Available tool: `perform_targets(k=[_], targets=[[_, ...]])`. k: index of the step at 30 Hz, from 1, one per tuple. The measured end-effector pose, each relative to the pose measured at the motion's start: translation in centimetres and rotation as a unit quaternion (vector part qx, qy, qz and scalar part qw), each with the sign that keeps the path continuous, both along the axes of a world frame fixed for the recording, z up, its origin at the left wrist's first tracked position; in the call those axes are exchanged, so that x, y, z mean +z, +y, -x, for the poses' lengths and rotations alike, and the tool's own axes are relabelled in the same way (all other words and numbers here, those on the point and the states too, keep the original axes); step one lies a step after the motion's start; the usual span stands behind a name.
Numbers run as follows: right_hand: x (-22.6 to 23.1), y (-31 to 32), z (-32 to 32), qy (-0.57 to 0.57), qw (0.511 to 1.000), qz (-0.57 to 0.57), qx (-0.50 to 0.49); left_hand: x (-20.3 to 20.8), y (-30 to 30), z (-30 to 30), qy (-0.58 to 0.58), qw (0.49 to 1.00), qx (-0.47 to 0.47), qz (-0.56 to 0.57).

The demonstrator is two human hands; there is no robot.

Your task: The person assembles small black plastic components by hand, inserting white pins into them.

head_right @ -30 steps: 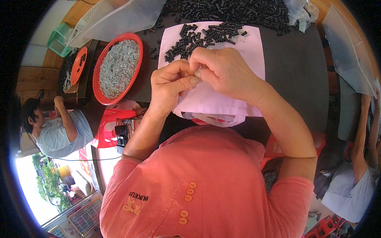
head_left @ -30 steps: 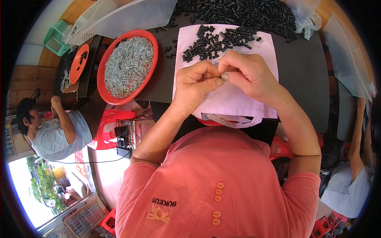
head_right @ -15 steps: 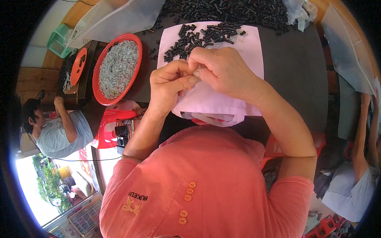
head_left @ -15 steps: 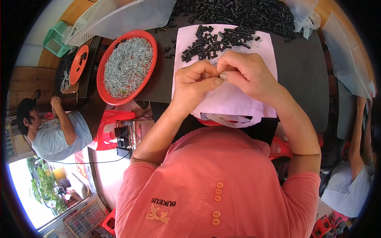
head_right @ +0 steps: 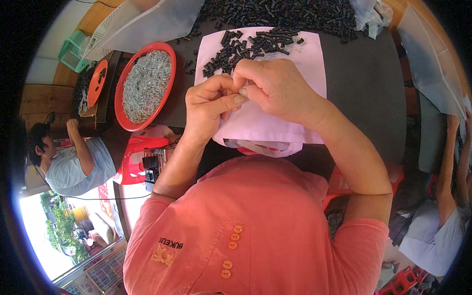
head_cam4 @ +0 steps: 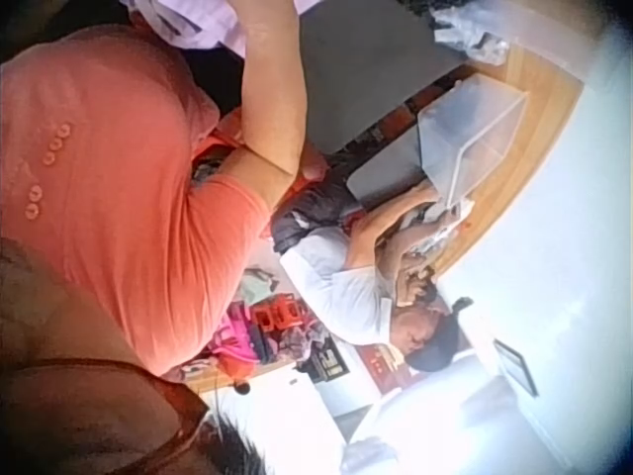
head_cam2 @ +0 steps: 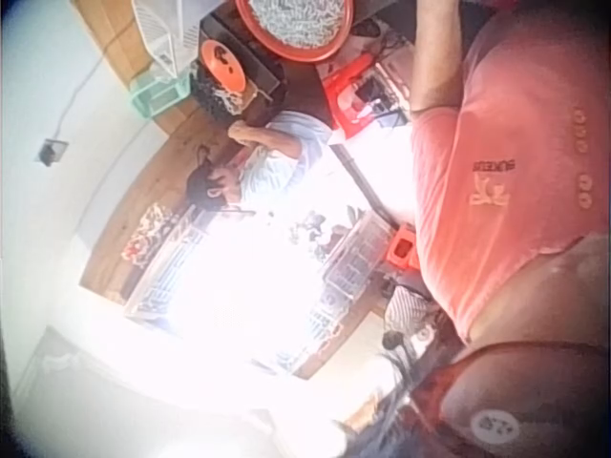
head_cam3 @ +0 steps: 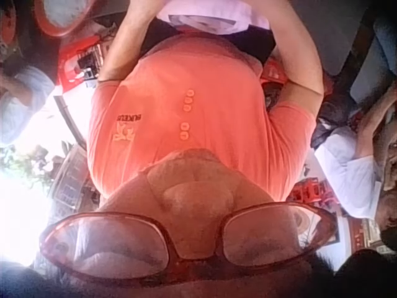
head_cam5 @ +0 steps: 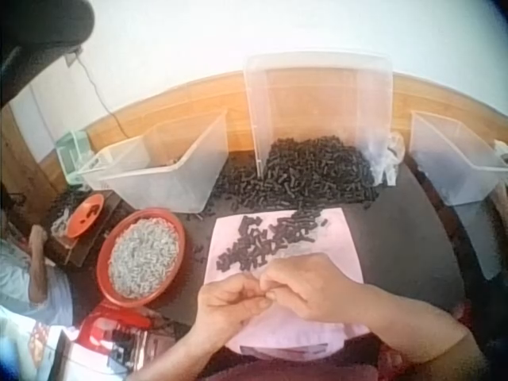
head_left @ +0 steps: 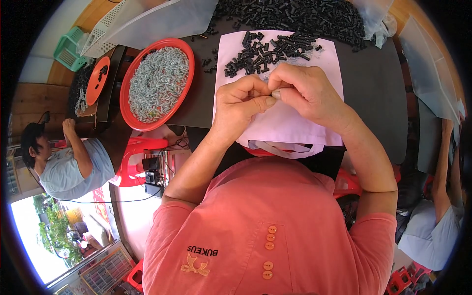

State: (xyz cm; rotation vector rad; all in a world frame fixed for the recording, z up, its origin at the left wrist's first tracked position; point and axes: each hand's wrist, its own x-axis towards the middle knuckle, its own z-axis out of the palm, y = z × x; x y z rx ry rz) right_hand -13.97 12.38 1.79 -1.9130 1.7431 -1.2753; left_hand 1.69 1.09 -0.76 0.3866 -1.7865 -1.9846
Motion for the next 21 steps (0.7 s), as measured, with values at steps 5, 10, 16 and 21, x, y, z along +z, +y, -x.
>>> perform_targets(k=[5, 10, 16, 21], targets=[[-0.13, -0.09, -0.02, -0.002, 1.0, 0.006, -0.001, -0.19, -0.07, -0.03, 0.002, 1.0, 0.0, -0.002], [-0.11, -0.06, -0.04, -0.008, 1.0, 0.004, -0.001, -0.1, 0.01, 0.02, 0.002, 1.0, 0.004, -0.009], [-0.11, -0.07, -0.02, -0.01, 1.0, 0.0, -0.002, -0.03, 0.01, 0.0, -0.003, 1.0, 0.006, -0.005], [-0.22, -0.13, -0.05, -0.015, 1.0, 0.007, -0.002, -0.11, -0.07, -0.02, -0.003, 1.0, 0.006, 0.002]])
